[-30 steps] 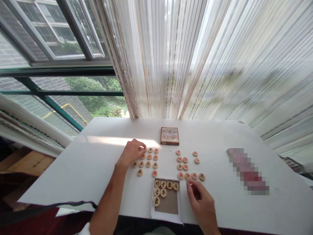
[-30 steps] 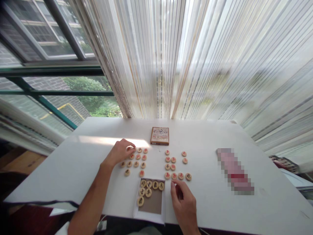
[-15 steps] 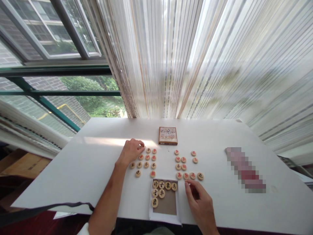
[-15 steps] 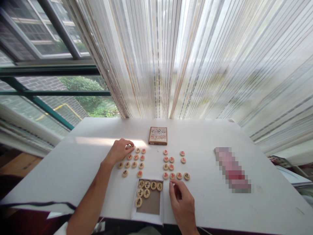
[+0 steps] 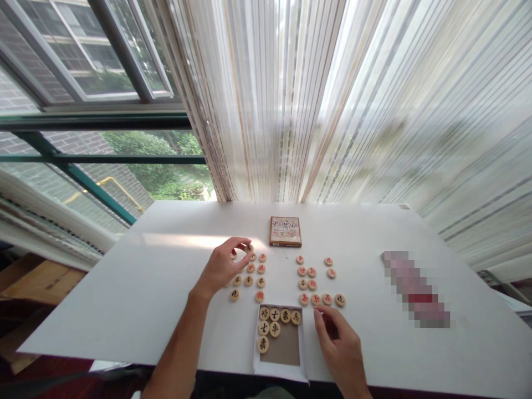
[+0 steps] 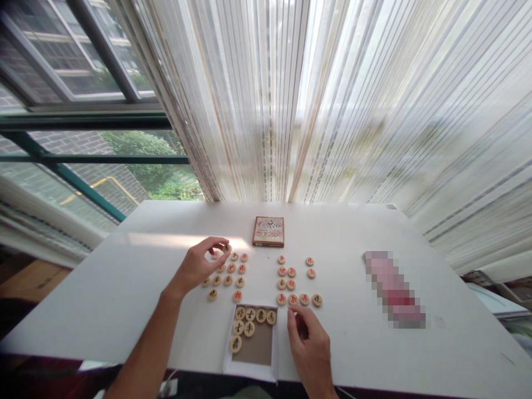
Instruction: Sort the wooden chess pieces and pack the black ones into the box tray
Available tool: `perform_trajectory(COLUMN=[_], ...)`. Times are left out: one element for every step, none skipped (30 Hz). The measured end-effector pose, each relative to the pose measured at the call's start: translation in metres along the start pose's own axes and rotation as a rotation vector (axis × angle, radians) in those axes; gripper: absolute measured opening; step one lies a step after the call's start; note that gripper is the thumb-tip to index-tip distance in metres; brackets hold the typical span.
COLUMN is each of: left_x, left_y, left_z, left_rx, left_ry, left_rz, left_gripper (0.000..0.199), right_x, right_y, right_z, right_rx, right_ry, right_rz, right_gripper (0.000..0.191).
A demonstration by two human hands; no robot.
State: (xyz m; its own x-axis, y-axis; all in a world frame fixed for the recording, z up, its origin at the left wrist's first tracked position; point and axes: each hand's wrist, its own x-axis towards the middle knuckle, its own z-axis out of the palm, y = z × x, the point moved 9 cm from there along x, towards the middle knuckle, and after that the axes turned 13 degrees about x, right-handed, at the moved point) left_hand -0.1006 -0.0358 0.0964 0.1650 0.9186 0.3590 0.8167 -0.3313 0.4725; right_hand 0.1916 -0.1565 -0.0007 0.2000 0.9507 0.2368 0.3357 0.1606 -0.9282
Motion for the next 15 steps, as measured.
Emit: perform_trajectory(left_x=[-0.005,-0.009,-0.014,-0.019,-0.024,-0.029,-0.033,-0.038,-0.042,-0.046,-0.050,-0.053,-0.057,-0.060,-0.062], left_y=[0.008,0.015,0.023,0.030,0.036,0.042,0.046,0.051,0.055,0.059,0.063,0.067,0.070,0.073,0.076], left_z=[0.000,0.001,0.003,0.004,0.006,0.008,0.011,0.013,0.016,0.019,0.021,0.024,0.026,0.028,0.031], left_rx=[-0.043,-0.080,-0.106,-0.130,-0.155,-0.182,-0.210,-0.238,-0.264,-0.287,-0.307,-0.326,-0.344,-0.362,-0.383], left_ry=[-0.010,-0.024,-0.044,-0.055,-0.062,-0.071,-0.078,-0.086,-0.096,-0.105,-0.113,-0.121,-0.128,-0.136,-0.144], left_rz=[0.013,0.025,0.045,0.058,0.071,0.081,0.086,0.090,0.094,0.097,0.100,0.103,0.104,0.104,0.104], left_gripper=[0.023,0.024,0.025,0.025,0.025,0.025,0.025,0.025,0.026,0.026,0.026,0.026,0.026,0.025,0.024], right_x=[0.000,0.000,-0.001,-0.001,-0.001,-0.001,-0.001,-0.002,-0.002,-0.003,-0.003,-0.004,-0.004,-0.004,-0.004], right_y=[0.000,0.000,0.000,-0.001,-0.002,-0.003,-0.005,-0.007,-0.010,-0.012,-0.014,-0.015,-0.017,-0.018,-0.020], right_z=[0.000,0.000,-0.001,-0.001,-0.002,-0.002,-0.003,-0.004,-0.004,-0.003,-0.002,0.000,0.004,0.008,0.013], right_rx=[0.005,0.010,0.014,0.018,0.020,0.023,0.026,0.031,0.038,0.050,0.067,0.093,0.125,0.163,0.207], right_ry=[0.002,0.004,0.008,0.013,0.020,0.026,0.031,0.035,0.034,0.028,0.016,-0.002,-0.027,-0.059,-0.092], right_rz=[0.002,0.004,0.007,0.009,0.010,0.010,0.009,0.009,0.011,0.016,0.028,0.047,0.068,0.090,0.108], right_gripper=[0.026,0.026,0.026,0.026,0.026,0.026,0.026,0.026,0.026,0.025,0.025,0.025,0.024,0.024,0.023])
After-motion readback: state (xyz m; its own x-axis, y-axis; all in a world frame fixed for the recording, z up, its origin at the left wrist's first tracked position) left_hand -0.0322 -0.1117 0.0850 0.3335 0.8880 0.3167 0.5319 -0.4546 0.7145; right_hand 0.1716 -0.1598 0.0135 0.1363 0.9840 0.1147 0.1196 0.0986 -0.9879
